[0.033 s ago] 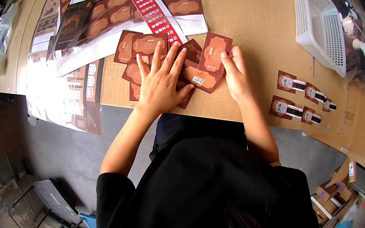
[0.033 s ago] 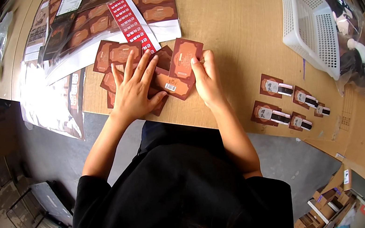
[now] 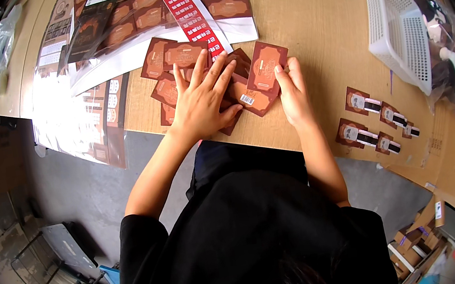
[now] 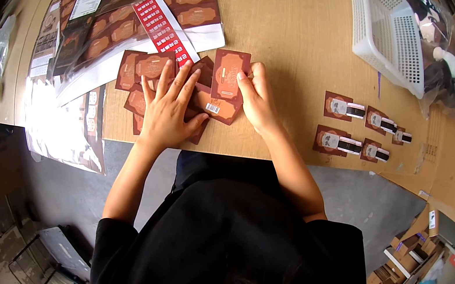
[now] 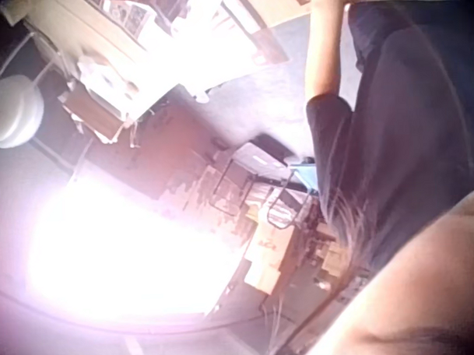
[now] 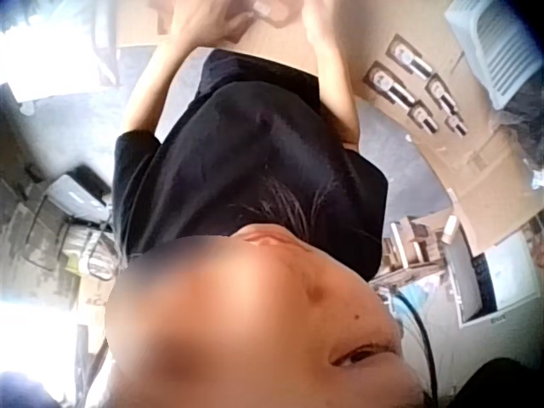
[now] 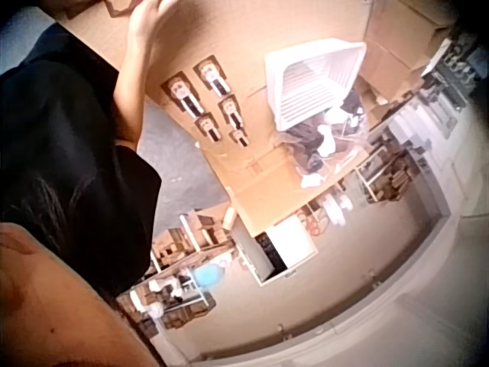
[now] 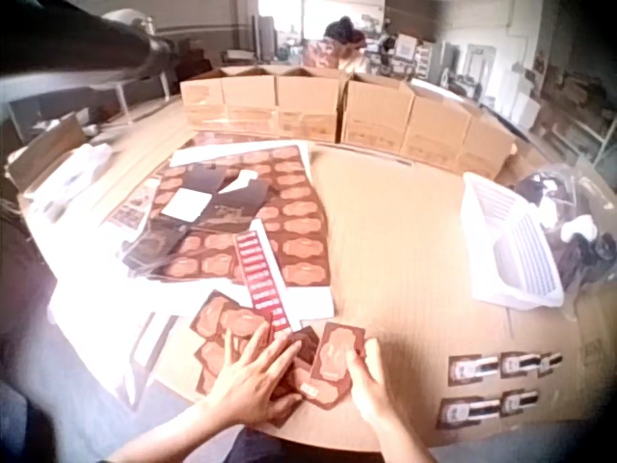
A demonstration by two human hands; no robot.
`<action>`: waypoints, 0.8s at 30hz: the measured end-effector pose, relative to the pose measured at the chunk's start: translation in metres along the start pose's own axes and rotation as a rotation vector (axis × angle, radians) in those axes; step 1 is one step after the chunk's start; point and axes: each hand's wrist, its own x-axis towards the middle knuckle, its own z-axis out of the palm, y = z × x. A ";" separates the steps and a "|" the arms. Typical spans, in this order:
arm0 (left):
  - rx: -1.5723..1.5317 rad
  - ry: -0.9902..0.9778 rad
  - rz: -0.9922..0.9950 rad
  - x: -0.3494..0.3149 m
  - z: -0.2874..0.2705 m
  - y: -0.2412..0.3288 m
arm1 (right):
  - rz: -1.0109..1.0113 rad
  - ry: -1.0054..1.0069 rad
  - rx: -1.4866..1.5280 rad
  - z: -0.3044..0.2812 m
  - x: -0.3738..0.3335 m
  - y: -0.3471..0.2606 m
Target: The person repeatedly picks up small brown cards, inserts a white rectangular insert into each, and places the completed units on the table. They handle the cards one at a time, aligning the insert and setting each finished package down in a growing row.
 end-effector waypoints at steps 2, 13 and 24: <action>-0.023 -0.024 0.052 0.007 0.003 -0.003 | 0.006 0.015 0.077 -0.004 0.000 0.003; 0.116 -0.008 0.002 0.005 0.012 0.000 | 0.014 0.250 0.141 -0.022 -0.009 -0.008; -0.176 0.255 -0.144 -0.002 -0.003 0.013 | 0.005 0.225 0.462 -0.008 -0.007 -0.012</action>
